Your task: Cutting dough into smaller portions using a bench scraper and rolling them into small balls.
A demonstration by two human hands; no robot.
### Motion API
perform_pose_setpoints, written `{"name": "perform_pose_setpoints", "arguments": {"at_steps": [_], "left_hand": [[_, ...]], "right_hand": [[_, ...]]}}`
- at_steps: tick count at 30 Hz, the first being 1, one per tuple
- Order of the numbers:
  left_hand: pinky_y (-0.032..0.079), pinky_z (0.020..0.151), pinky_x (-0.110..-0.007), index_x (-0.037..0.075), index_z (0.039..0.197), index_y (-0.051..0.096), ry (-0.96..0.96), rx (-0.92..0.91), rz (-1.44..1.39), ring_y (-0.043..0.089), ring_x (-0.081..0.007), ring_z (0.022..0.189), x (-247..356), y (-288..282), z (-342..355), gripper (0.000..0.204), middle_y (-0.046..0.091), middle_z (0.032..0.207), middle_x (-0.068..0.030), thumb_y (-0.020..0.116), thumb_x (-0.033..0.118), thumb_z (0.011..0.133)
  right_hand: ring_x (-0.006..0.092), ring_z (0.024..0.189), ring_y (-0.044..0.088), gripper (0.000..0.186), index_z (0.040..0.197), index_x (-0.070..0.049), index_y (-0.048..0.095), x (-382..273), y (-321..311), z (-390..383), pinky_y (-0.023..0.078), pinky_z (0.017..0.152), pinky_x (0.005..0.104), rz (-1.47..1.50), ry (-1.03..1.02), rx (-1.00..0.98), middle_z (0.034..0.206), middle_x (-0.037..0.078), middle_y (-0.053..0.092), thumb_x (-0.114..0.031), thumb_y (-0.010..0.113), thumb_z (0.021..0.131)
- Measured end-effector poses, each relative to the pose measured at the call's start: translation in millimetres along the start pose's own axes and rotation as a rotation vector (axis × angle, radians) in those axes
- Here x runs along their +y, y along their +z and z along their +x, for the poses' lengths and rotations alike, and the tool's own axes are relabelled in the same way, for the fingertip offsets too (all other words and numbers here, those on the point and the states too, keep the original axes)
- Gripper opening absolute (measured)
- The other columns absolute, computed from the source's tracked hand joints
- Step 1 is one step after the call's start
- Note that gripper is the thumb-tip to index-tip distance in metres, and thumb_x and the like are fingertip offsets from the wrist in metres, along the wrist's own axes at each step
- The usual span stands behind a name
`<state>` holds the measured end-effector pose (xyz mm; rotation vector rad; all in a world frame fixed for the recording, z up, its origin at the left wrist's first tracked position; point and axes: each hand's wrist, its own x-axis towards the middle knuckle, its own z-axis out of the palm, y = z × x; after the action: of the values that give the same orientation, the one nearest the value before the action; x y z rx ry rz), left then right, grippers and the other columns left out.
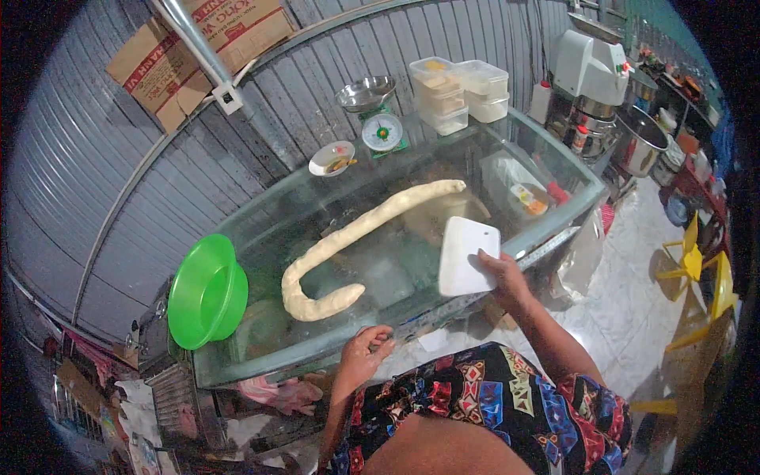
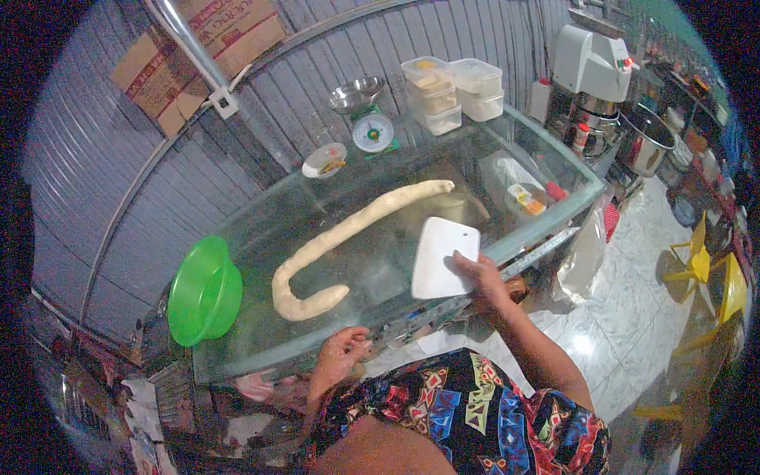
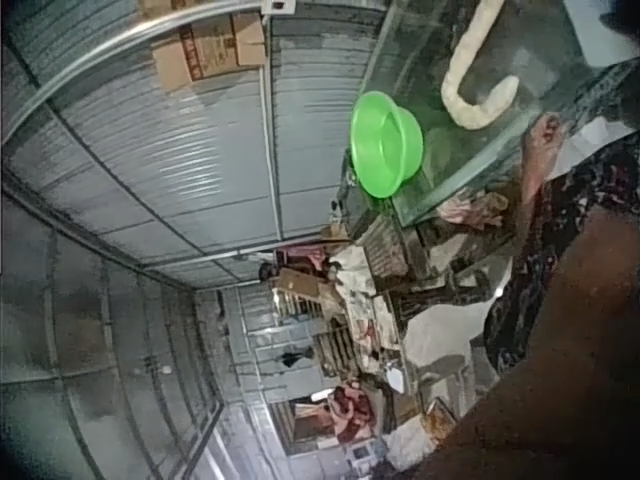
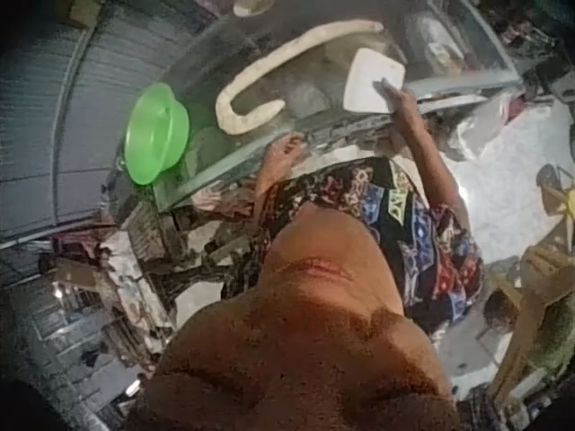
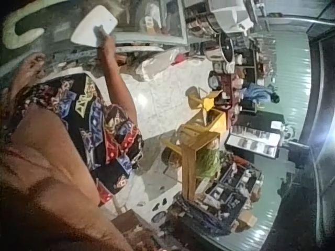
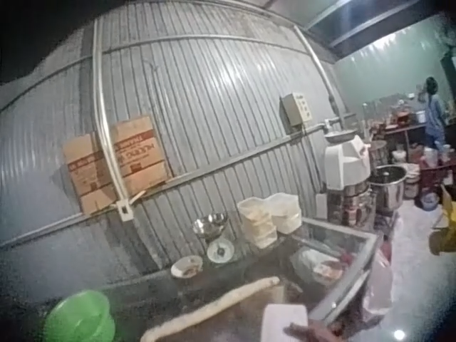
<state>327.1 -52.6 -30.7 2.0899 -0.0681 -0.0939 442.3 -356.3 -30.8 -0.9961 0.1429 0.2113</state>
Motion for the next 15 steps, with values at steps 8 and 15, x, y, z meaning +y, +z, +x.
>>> {"name": "perform_pose_setpoints", "arguments": {"at_steps": [8, 15], "left_hand": [[0.044, 0.084, -0.042, 0.011, 0.113, 0.058, 0.065, -0.064, 0.496, 0.055, -0.0326, 0.097, 50, 38, 91, 0.043, 0.057, 0.103, -0.0118, 0.066, 0.035, 0.077], [0.033, 0.098, -0.05, 0.019, 0.126, 0.05, 0.32, -0.1, 0.738, 0.037, -0.0366, 0.121, 47, 45, 215, 0.058, 0.04, 0.131, -0.0158, 0.068, 0.038, 0.074]], "right_hand": [[0.0198, 0.085, 0.061, 0.031, 0.111, 0.001, 0.052, -48, -73, 49, 0.049, 0.077, 0.0333, 0.033, -0.078, 0.089, 0.1, 0.009, 0.062, -0.008, 0.059, 0.082], [0.0177, 0.09, 0.058, 0.035, 0.114, 0.0, 0.051, -37, -108, 86, 0.047, 0.079, 0.0311, -0.087, -0.152, 0.157, 0.102, 0.008, 0.06, -0.01, 0.061, 0.082]]}}
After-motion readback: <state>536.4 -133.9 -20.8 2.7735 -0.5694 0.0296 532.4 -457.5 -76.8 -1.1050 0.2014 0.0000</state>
